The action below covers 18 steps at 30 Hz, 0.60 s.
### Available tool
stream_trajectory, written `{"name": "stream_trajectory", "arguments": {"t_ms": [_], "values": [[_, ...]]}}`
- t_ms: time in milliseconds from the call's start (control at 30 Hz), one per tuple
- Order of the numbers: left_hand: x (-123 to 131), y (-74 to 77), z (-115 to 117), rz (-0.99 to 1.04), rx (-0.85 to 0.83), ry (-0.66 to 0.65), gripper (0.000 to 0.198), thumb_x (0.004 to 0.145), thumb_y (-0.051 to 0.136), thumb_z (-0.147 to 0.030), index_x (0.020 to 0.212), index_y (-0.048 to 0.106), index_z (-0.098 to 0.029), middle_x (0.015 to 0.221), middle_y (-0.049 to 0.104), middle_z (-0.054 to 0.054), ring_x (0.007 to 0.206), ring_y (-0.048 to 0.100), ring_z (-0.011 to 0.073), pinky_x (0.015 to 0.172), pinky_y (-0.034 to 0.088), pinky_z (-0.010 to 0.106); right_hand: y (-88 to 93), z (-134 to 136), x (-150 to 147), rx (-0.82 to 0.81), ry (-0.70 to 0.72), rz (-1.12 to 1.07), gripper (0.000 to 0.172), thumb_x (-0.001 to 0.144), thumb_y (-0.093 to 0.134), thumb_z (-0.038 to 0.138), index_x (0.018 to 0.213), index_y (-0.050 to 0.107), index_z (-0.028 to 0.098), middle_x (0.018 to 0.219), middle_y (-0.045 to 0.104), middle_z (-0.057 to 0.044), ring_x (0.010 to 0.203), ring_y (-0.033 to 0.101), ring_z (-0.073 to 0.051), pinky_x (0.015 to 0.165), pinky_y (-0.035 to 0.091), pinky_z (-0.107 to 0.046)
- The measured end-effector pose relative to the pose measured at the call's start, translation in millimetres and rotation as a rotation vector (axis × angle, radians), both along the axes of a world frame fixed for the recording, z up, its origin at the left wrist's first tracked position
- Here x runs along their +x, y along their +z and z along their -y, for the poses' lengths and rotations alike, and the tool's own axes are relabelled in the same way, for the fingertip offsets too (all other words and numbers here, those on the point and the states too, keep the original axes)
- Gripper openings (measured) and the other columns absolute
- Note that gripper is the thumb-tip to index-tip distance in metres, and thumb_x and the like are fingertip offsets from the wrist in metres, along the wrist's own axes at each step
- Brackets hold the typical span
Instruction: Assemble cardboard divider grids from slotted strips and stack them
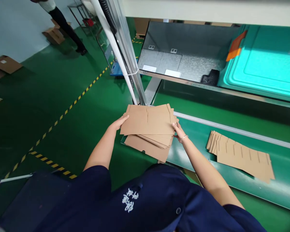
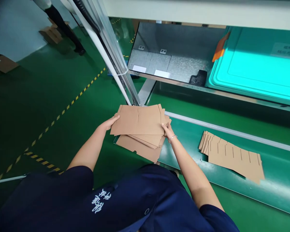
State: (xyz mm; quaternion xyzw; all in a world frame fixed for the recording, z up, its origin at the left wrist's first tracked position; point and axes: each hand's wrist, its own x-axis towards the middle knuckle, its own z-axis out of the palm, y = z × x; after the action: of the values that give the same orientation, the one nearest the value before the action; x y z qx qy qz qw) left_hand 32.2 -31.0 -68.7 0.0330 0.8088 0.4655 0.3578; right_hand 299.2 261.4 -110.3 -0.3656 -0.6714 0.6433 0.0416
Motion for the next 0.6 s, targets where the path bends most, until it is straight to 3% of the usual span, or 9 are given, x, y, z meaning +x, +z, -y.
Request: {"name": "stream_trajectory", "arguments": {"t_ms": [100,267,333,400,467,500,600], "values": [[17,-8.3,-1,0.045,0.078,-0.002,0.069,0.074,0.062,-0.051,0.133,0.042,-0.022,0.126,0.056,0.013,0.109,0.057,0.0275,0.091,0.046,0.043,-3.4,1,-3,-0.047,0.000,-0.020,0.075,0.072,0.059,0.058,0.135,0.035,0.026,0.135,0.048,-0.008,0.116,0.052,-0.022,0.095,0.046,-0.039],[82,-23.6,9,-0.136,0.093,0.005,0.062,0.076,0.060,-0.050,0.129,0.047,-0.021,0.130,0.053,0.011,0.117,0.052,0.0270,0.100,0.039,0.042,-17.9,0,50,-0.049,0.014,-0.107,0.070,0.074,0.059,0.053,0.134,0.037,0.024,0.131,0.052,-0.008,0.118,0.051,-0.023,0.100,0.042,-0.040],[98,-26.8,12,-0.169,0.078,0.017,0.059,0.077,0.059,-0.050,0.128,0.048,-0.022,0.130,0.053,0.010,0.120,0.049,0.0277,0.102,0.038,0.041,-14.7,-12,67,0.014,0.035,-0.049,0.076,0.074,0.056,0.056,0.138,0.032,0.022,0.136,0.046,-0.010,0.122,0.046,-0.026,0.100,0.041,-0.045],[105,-27.7,18,-0.199,0.079,0.064,0.058,0.077,0.059,-0.048,0.129,0.047,-0.024,0.134,0.050,0.010,0.123,0.045,0.0275,0.103,0.036,0.041,1.1,-31,64,0.187,0.006,0.008,0.083,0.075,0.051,0.059,0.143,0.024,0.020,0.145,0.032,-0.012,0.130,0.036,-0.029,0.104,0.035,-0.048],[113,-28.1,27,-0.268,0.091,0.230,0.058,0.079,0.056,-0.047,0.131,0.043,-0.026,0.140,0.043,0.009,0.128,0.040,0.0256,0.105,0.033,0.039,27.9,-50,37,0.434,0.059,-0.018,0.081,0.078,0.046,0.061,0.144,0.022,0.020,0.150,0.023,-0.010,0.135,0.026,-0.027,0.109,0.026,-0.047],[120,-29.1,33,-0.302,0.103,0.370,0.057,0.082,0.053,-0.047,0.133,0.040,-0.026,0.142,0.039,0.009,0.130,0.037,0.0239,0.106,0.033,0.039,42.9,-56,16,0.562,0.155,-0.062,0.077,0.080,0.044,0.061,0.143,0.025,0.022,0.149,0.024,-0.008,0.136,0.024,-0.026,0.110,0.023,-0.046],[167,-38.8,46,-0.164,0.183,0.836,0.048,0.089,0.037,-0.045,0.134,0.031,-0.029,0.144,0.035,0.008,0.131,0.036,0.0201,0.103,0.037,0.039,77.9,-57,-62,0.861,0.594,-0.132,0.066,0.082,0.041,0.062,0.136,0.041,0.022,0.146,0.033,-0.006,0.137,0.020,-0.025,0.111,0.019,-0.043]]}}
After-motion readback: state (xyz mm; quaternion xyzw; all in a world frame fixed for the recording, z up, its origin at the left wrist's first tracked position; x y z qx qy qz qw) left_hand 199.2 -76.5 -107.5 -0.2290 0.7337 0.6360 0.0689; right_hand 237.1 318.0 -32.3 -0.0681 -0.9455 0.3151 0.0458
